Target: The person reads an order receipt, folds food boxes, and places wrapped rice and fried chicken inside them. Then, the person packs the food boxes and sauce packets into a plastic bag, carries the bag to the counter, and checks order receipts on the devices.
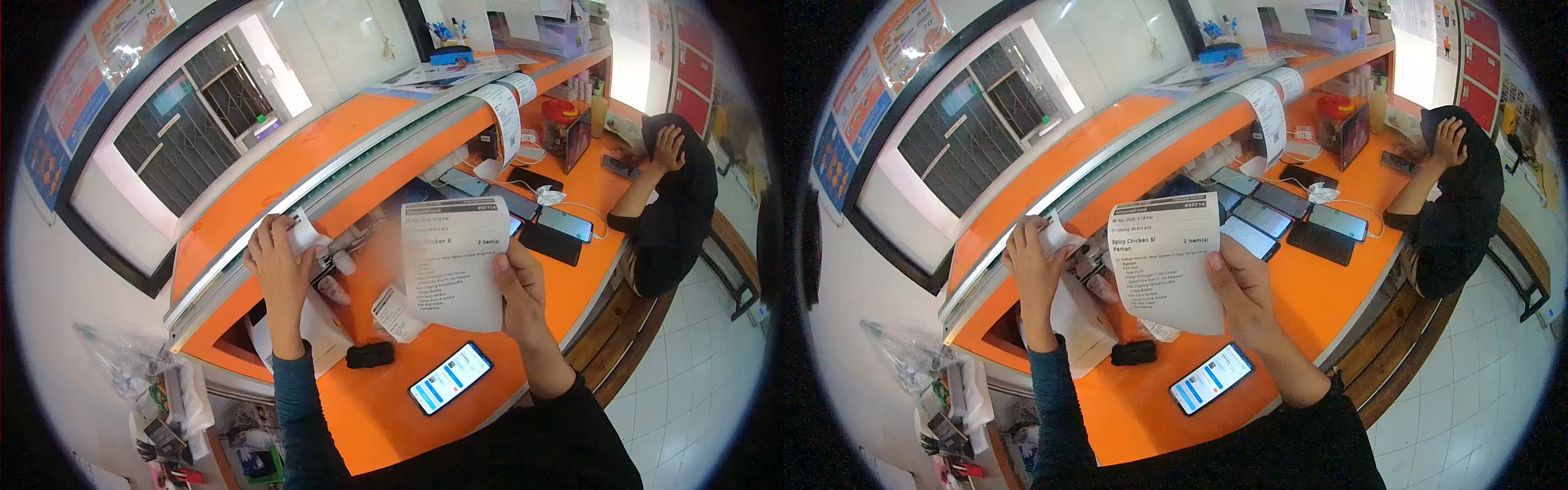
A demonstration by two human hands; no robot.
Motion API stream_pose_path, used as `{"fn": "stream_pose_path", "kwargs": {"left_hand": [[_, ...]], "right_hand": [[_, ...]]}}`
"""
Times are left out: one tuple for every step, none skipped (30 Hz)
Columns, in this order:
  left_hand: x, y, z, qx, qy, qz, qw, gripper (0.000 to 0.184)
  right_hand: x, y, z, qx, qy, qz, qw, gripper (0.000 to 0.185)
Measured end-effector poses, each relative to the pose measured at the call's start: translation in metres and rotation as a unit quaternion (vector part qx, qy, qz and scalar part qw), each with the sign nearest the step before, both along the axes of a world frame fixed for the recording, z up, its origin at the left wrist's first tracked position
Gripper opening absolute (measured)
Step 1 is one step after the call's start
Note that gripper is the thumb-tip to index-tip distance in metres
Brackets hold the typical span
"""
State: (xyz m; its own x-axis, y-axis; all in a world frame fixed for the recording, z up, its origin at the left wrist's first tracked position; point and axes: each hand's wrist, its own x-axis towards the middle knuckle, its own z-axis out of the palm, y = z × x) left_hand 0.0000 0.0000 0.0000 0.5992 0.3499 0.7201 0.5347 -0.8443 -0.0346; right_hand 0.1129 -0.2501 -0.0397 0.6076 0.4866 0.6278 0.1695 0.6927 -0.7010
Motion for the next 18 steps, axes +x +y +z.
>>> {"fn": "stream_pose_path", "kwargs": {"left_hand": [[-0.001,0.001,0.001,-0.004,0.005,-0.013,1.0,0.056],[0.0,0.001,0.002,-0.008,0.01,-0.027,1.0,0.055],[-0.006,0.0,-0.002,0.005,-0.01,-0.026,1.0,0.052],[-0.008,0.001,-0.002,0.026,-0.026,-0.024,0.999,0.048],[-0.009,0.002,-0.003,0.046,-0.044,-0.021,0.998,0.046],[-0.01,0.005,-0.004,0.054,-0.043,-0.021,0.997,0.044],[-0.009,0.008,-0.005,0.061,-0.044,-0.019,0.997,0.043],[-0.009,0.01,-0.006,0.068,-0.043,-0.017,0.997,0.042],[-0.01,0.013,-0.006,0.07,-0.042,-0.03,0.996,0.042],[-0.01,0.015,-0.005,0.071,-0.043,-0.041,0.996,0.042],[-0.01,0.016,-0.004,0.072,-0.044,-0.052,0.995,0.043],[-0.011,0.017,-0.004,0.057,-0.047,-0.057,0.996,0.042],[-0.011,0.018,-0.003,0.06,-0.046,-0.037,0.996,0.041],[-0.011,0.018,-0.004,0.063,-0.043,-0.015,0.997,0.041],[-0.012,0.019,-0.004,0.066,-0.041,0.007,0.997,0.041],[-0.012,0.02,-0.003,0.058,-0.019,0.011,0.998,0.042],[-0.014,0.021,-0.003,0.068,-0.02,-0.005,0.997,0.043],[-0.017,0.023,-0.003,0.079,-0.02,-0.02,0.996,0.044]], "right_hand": [[0.0,-0.001,0.001,-0.004,-0.009,-0.007,1.0,0.035],[0.0,-0.001,0.002,-0.008,-0.018,-0.014,1.0,0.035],[-0.008,-0.004,0.004,-0.015,-0.021,-0.013,1.0,0.035],[-0.011,-0.004,0.006,-0.016,-0.02,-0.011,1.0,0.035],[-0.014,-0.004,0.007,-0.016,-0.021,-0.008,1.0,0.035],[-0.016,-0.002,0.007,-0.016,-0.028,-0.014,0.999,0.035],[-0.019,-0.001,0.008,-0.016,-0.036,-0.019,0.999,0.035],[-0.023,0.0,0.008,-0.017,-0.044,-0.023,0.999,0.035],[-0.027,0.002,0.008,-0.016,-0.045,-0.013,0.999,0.035],[-0.032,0.003,0.008,-0.016,-0.049,-0.002,0.999,0.035],[-0.036,0.005,0.008,-0.015,-0.053,0.01,0.998,0.035],[-0.04,0.008,0.008,-0.017,-0.051,0.02,0.998,0.035],[-0.043,0.011,0.008,-0.019,-0.049,0.031,0.998,0.035],[-0.048,0.014,0.009,-0.021,-0.046,0.044,0.998,0.035],[-0.053,0.017,0.01,-0.02,-0.051,0.047,0.997,0.035],[-0.058,0.021,0.011,-0.017,-0.057,0.051,0.997,0.035],[-0.063,0.024,0.013,-0.015,-0.062,0.055,0.996,0.036],[-0.069,0.027,0.016,-0.007,-0.065,0.059,0.996,0.036]]}}
